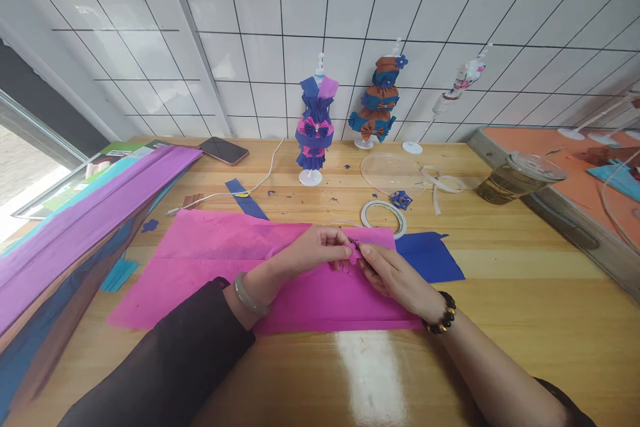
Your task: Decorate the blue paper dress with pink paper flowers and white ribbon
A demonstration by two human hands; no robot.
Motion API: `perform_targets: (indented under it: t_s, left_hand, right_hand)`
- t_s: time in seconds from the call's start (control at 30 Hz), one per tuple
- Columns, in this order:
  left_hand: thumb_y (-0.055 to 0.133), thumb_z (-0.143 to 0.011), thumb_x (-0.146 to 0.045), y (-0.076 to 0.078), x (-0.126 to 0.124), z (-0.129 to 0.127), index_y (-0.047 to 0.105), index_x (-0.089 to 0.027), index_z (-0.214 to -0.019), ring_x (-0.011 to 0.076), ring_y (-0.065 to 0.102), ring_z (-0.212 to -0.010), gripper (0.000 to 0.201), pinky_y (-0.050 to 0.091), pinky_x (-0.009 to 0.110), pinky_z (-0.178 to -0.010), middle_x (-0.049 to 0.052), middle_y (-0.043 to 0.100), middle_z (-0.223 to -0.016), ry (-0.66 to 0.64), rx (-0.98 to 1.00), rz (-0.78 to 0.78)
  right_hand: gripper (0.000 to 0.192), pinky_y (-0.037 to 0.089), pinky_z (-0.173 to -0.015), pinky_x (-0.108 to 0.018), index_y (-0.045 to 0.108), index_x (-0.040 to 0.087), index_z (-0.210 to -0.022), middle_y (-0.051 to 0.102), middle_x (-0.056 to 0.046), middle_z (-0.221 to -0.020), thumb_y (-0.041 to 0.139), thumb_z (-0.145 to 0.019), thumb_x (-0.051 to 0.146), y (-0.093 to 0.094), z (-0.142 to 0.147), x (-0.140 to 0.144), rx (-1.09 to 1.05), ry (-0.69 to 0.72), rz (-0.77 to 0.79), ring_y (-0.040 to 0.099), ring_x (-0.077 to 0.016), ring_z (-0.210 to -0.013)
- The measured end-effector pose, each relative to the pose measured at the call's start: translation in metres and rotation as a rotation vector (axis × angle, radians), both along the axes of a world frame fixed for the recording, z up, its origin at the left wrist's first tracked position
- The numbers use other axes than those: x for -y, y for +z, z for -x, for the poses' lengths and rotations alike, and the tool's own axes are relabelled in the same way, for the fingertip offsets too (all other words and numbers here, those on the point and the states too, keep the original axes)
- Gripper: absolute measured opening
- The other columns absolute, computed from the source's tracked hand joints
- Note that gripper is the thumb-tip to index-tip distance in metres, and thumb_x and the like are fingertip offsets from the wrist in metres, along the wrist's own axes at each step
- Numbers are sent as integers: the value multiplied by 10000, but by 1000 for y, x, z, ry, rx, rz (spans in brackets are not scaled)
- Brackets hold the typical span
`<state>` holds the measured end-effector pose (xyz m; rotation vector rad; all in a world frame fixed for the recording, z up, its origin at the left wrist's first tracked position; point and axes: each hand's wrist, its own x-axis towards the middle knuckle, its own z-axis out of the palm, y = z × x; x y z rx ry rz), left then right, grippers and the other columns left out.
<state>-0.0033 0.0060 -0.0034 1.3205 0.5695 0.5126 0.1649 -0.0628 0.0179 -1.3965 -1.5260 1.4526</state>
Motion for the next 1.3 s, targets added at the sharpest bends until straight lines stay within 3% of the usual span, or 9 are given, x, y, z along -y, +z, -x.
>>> perform_targets:
  t_s: [0.73,1.3]
  left_hand:
    - [629,-717,-349,5,2,0,580,-122,-743,83,538,-522,234,434,229,-553,14,599,-606,48,3,14]
    - [622,-725,-349,0,0,0,576,-121,-742,87,546,-526,234,435,224,-548,18,594,-598,43,18,27]
  right_hand:
    - [426,213,-401,-217,375,193,-663,304,57,-548,294,-875,554,-2,-3,-1,52,9,-30,254,-71,-464]
    - [421,225,-422,-223,369,197,-663,310,50,-566,313,-864,563,-3,-4,-1,43,-8,-54,266,-83,-486]
